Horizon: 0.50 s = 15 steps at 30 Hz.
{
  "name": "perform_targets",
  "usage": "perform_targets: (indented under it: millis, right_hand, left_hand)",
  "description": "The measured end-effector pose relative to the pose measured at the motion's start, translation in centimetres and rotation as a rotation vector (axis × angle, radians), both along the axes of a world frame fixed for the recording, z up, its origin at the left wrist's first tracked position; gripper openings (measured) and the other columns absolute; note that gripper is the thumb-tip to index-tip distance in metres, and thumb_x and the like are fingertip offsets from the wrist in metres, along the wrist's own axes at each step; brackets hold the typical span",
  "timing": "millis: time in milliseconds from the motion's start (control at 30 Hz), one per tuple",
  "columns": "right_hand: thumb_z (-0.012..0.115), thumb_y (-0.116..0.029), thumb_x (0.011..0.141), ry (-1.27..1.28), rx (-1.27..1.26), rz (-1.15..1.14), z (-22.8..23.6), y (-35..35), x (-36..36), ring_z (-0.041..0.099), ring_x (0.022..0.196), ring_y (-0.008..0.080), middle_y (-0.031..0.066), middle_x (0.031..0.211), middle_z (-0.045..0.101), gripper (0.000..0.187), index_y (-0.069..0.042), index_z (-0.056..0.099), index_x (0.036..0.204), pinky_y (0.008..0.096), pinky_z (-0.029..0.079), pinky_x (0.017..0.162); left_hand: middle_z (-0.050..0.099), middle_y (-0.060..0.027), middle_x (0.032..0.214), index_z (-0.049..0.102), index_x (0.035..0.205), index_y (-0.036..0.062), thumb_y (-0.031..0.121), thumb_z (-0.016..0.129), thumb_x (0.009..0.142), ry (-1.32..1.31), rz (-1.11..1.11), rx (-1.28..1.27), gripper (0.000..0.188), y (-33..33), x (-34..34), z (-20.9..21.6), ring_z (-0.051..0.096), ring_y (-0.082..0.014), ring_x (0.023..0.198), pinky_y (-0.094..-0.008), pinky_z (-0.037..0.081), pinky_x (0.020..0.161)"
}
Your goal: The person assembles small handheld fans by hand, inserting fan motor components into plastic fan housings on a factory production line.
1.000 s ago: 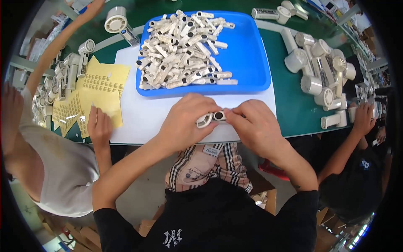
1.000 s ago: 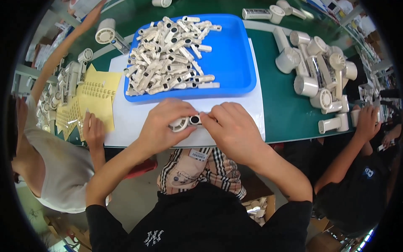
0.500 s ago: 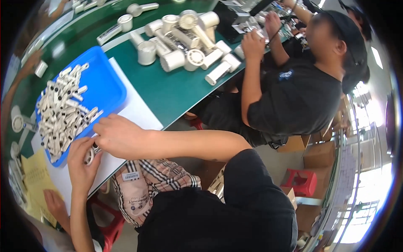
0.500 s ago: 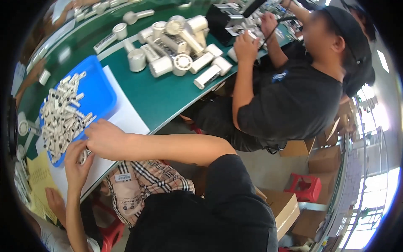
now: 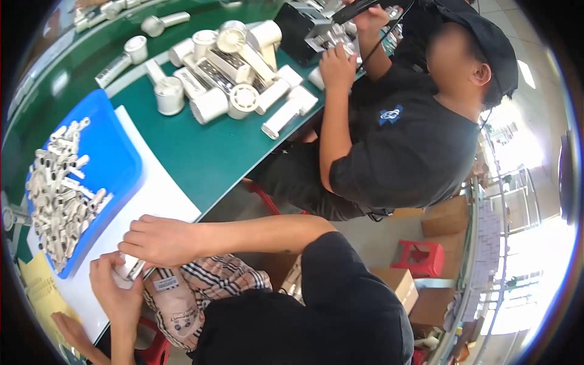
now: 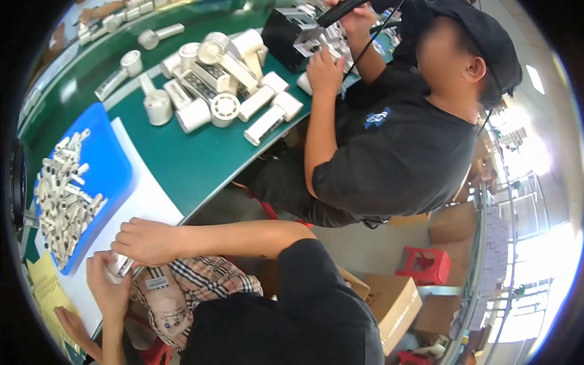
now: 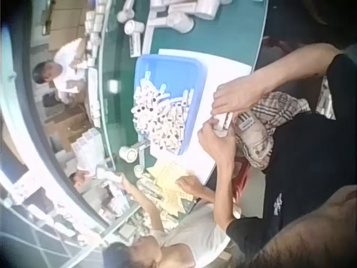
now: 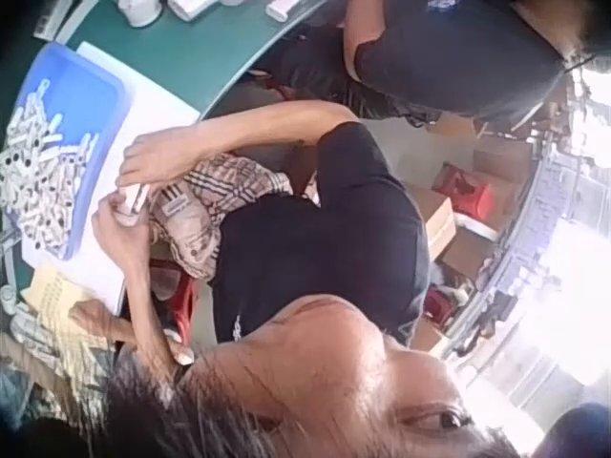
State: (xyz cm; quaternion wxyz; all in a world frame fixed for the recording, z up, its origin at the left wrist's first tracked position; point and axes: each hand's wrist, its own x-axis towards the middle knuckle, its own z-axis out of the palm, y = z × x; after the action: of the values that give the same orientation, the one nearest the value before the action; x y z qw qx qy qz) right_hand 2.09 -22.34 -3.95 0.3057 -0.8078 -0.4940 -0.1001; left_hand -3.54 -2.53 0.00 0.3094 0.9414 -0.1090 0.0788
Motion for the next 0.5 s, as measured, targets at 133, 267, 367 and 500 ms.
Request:
perform_targets:
  millis: [133,267,367,500]
  right_hand:
    - [0.081,-0.025,0.070,0.160,0.200,-0.067,-1.2,0.1,0.3,0.056,0.098,0.0286,0.0075,0.104,0.060,0.052,-0.004,0.061,0.113,0.0417,0.043,0.083]
    - [0.078,-0.022,0.068,0.364,0.216,-0.041,-0.7,1.1,1.2,0.056,0.095,0.0320,0.0110,0.097,0.062,0.046,-0.003,0.065,0.108,0.0437,0.042,0.083]
    - [0.075,-0.022,0.070,0.403,0.219,0.095,-0.5,2.9,2.3,0.055,0.094,0.0330,0.0118,0.095,0.062,0.047,-0.002,0.065,0.112,0.0438,0.042,0.085]
    - [0.076,-0.026,0.082,0.526,0.203,0.108,-0.9,0.0,2.2,0.056,0.112,0.0351,0.0153,0.120,0.062,0.060,-0.006,0.056,0.134,0.0446,0.041,0.100]
  left_hand:
    - [0.057,-0.0125,0.091,0.056,0.096,0.0021,-0.006,0.076,0.060,0.039,-0.049,-0.042,0.042,0.3,1.5,-0.5,0.055,-0.0337,0.087,-0.0396,0.045,0.078]
    - [0.062,-0.0131,0.099,0.056,0.098,0.0001,-0.002,0.081,0.061,0.141,0.069,-0.172,0.044,0.9,1.4,-0.4,0.061,-0.0267,0.095,-0.0349,0.047,0.089]
    - [0.063,-0.0132,0.101,0.057,0.100,-0.0009,0.000,0.083,0.062,0.226,0.069,-0.235,0.047,3.4,0.9,0.7,0.062,-0.0252,0.094,-0.0337,0.048,0.087]
    - [0.067,-0.0166,0.103,0.063,0.107,0.0021,0.001,0.082,0.057,0.092,-0.101,0.031,0.054,1.8,2.6,1.2,0.064,-0.0376,0.097,-0.0420,0.052,0.084]
